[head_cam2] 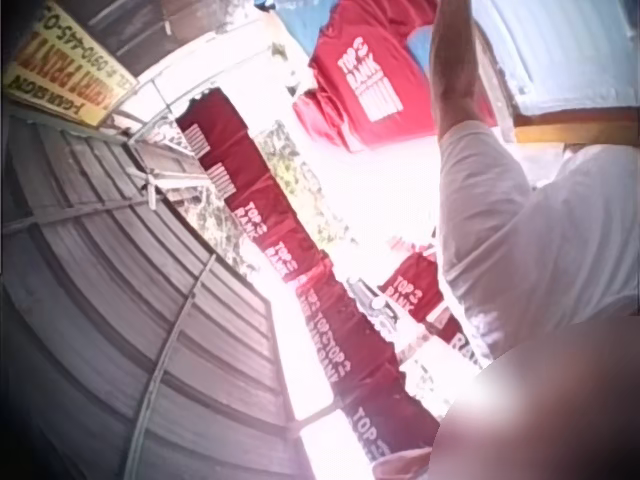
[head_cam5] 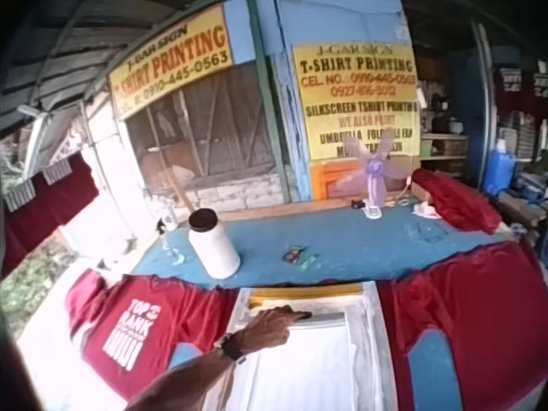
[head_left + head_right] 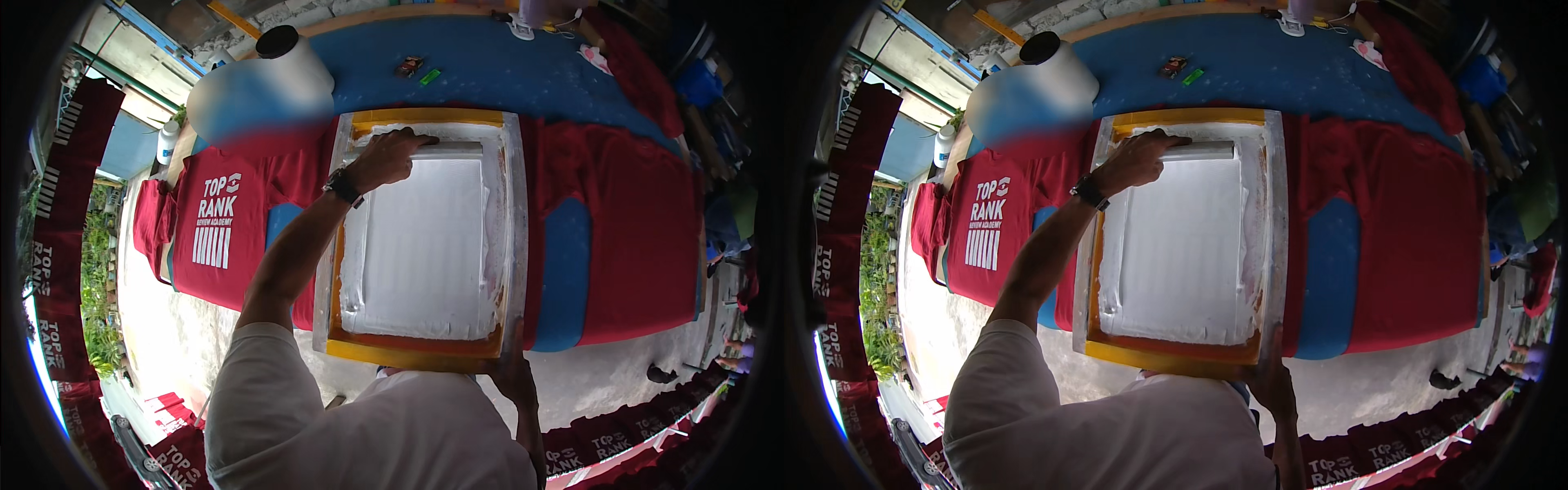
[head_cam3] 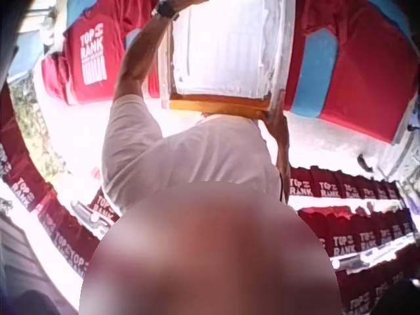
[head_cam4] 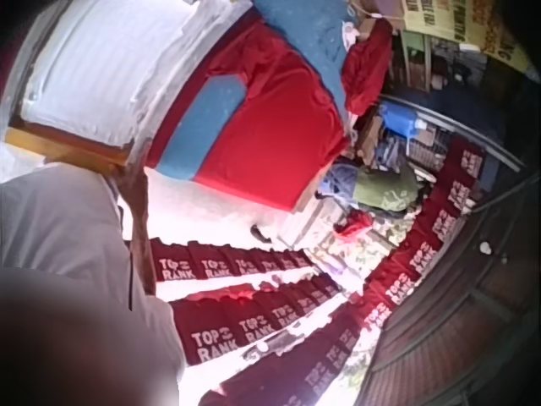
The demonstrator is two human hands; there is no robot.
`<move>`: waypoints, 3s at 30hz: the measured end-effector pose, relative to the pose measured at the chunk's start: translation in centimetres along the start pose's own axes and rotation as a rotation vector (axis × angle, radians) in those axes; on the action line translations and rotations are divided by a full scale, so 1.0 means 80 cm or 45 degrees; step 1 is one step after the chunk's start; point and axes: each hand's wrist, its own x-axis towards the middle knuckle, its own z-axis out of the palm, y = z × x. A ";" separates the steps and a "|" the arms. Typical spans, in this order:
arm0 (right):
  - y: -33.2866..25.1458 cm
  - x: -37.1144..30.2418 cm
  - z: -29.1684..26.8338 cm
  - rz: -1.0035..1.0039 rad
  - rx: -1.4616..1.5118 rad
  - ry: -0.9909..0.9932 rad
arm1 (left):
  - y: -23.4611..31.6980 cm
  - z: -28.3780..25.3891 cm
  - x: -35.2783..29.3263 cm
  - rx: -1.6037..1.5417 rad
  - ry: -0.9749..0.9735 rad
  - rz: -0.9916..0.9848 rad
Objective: The person performs screen printing on red t-shirts. They place a screen frame over a shirt, use a squeegee to apply white ink, lift the frame to reveal the design, and hang the finished shirt on a drying rack. The process is repeated for multiple shirts.
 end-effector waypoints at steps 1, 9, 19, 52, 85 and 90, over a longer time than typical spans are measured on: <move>0.000 0.000 0.000 0.000 -0.004 -0.001 | -0.007 -0.004 0.008 0.019 -0.057 -0.079; -0.008 -0.004 -0.002 0.113 0.025 -0.070 | -0.029 0.028 0.005 0.097 -0.134 -0.145; 0.008 -0.003 0.003 -0.110 0.050 0.007 | 0.189 0.037 -0.215 -0.022 -0.044 -0.297; 0.017 -0.001 0.000 -0.084 0.085 0.011 | 0.007 0.044 0.066 0.097 -0.130 0.039; 0.027 0.001 0.008 -0.212 0.012 0.091 | 0.293 -0.040 -0.284 -0.265 -0.092 -0.118; 0.013 -0.004 -0.002 0.012 0.123 -0.079 | 0.346 -0.015 -0.335 -0.189 -0.043 -0.236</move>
